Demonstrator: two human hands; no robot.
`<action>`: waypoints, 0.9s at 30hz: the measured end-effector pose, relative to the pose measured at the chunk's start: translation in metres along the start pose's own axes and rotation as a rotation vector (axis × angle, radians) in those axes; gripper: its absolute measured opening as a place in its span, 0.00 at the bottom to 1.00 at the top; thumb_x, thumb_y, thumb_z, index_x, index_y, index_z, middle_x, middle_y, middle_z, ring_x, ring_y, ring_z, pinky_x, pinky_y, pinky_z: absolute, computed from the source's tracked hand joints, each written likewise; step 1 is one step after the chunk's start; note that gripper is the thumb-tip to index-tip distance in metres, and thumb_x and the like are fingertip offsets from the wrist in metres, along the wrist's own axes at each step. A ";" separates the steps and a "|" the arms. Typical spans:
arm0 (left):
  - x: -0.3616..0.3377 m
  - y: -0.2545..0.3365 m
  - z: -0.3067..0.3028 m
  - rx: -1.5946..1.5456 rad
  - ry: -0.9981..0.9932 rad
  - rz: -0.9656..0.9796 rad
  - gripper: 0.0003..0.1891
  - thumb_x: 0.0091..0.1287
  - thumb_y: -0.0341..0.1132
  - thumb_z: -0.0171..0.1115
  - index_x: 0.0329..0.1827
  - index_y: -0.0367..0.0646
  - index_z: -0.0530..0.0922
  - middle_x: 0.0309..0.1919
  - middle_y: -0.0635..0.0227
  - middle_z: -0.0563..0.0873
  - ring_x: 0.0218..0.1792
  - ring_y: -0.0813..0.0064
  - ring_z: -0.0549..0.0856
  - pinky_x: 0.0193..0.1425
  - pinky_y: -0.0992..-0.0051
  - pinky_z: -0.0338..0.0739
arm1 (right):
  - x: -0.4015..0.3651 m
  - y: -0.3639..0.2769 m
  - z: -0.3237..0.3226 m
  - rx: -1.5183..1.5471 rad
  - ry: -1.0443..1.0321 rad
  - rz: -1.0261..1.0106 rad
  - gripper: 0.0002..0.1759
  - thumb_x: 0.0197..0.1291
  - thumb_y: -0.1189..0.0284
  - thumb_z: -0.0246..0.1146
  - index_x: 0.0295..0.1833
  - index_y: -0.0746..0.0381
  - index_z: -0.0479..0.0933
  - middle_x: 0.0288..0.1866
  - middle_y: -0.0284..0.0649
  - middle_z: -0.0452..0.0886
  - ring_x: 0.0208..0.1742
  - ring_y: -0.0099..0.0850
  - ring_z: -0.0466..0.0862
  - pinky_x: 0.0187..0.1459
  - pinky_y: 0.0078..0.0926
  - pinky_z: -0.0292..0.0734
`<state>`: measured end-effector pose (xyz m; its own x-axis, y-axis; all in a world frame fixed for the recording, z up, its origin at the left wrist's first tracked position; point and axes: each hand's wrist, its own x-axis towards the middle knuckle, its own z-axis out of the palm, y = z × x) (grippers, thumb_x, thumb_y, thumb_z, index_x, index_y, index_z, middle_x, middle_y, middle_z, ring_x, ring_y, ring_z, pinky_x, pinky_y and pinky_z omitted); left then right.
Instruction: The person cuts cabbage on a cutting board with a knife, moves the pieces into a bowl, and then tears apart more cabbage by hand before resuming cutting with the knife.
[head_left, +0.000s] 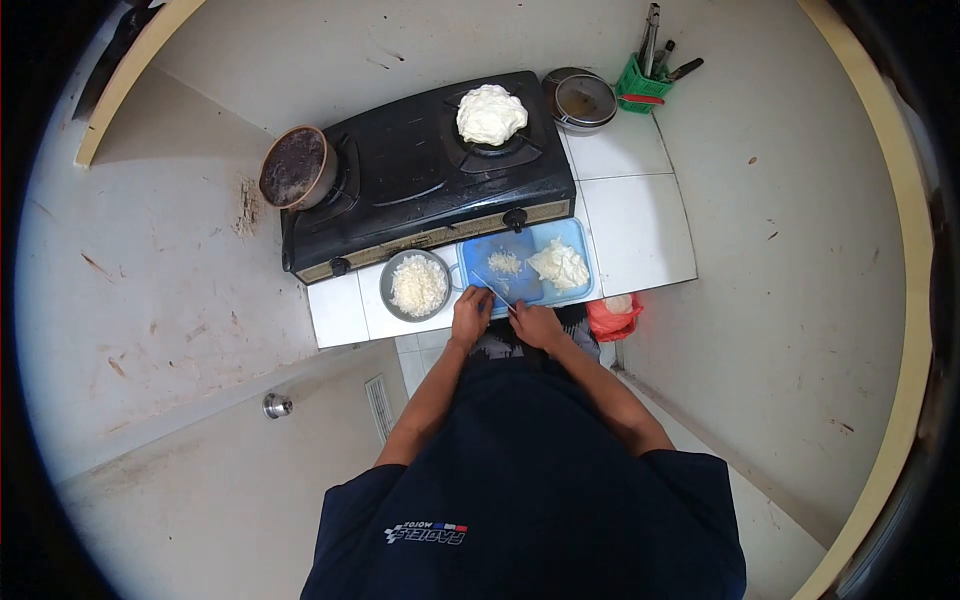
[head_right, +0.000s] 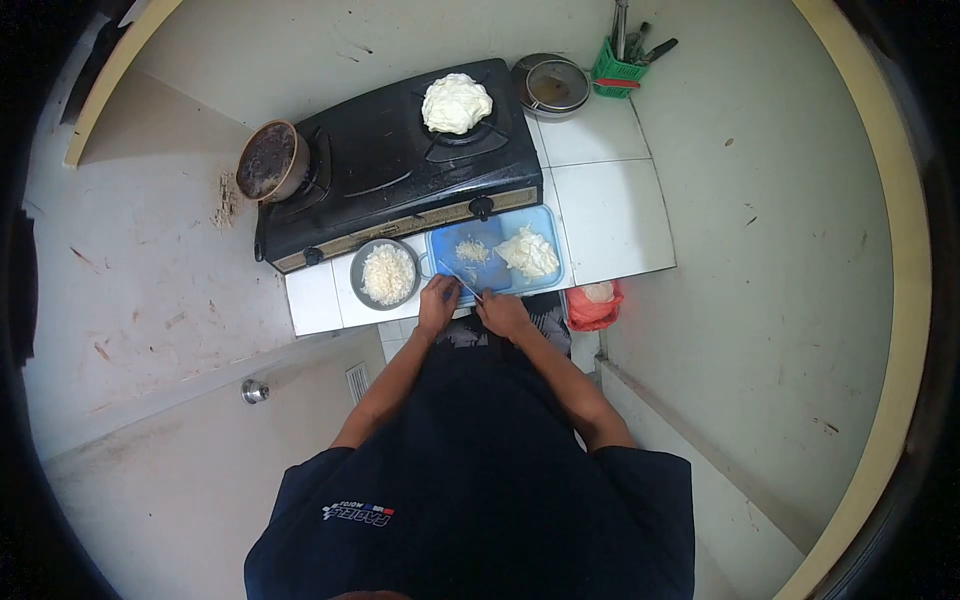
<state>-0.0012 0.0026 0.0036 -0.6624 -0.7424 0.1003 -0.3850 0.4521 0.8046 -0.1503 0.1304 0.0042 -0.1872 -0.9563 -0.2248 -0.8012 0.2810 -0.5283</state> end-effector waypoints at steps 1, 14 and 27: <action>0.000 0.000 0.000 0.000 0.000 0.000 0.06 0.66 0.24 0.67 0.45 0.34 0.86 0.38 0.54 0.86 0.37 0.56 0.88 0.41 0.63 0.82 | 0.001 -0.001 0.002 -0.009 0.022 -0.004 0.21 0.73 0.58 0.58 0.46 0.70 0.75 0.25 0.56 0.84 0.28 0.56 0.87 0.33 0.54 0.83; 0.000 -0.001 0.001 -0.013 -0.004 -0.015 0.05 0.67 0.24 0.67 0.44 0.34 0.85 0.37 0.54 0.85 0.37 0.55 0.89 0.42 0.62 0.82 | -0.001 0.006 0.008 -0.014 0.033 -0.027 0.19 0.72 0.59 0.59 0.45 0.68 0.74 0.26 0.56 0.85 0.29 0.55 0.88 0.33 0.54 0.84; 0.003 0.006 -0.006 0.002 -0.053 -0.025 0.02 0.68 0.25 0.66 0.41 0.35 0.84 0.35 0.53 0.83 0.37 0.49 0.86 0.42 0.57 0.79 | -0.003 0.008 -0.003 -0.069 -0.013 0.027 0.22 0.73 0.56 0.57 0.47 0.69 0.77 0.26 0.55 0.85 0.30 0.54 0.88 0.35 0.54 0.84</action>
<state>-0.0016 0.0002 0.0116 -0.6858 -0.7261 0.0488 -0.4028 0.4346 0.8055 -0.1584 0.1349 0.0031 -0.2018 -0.9473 -0.2488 -0.8334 0.2995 -0.4645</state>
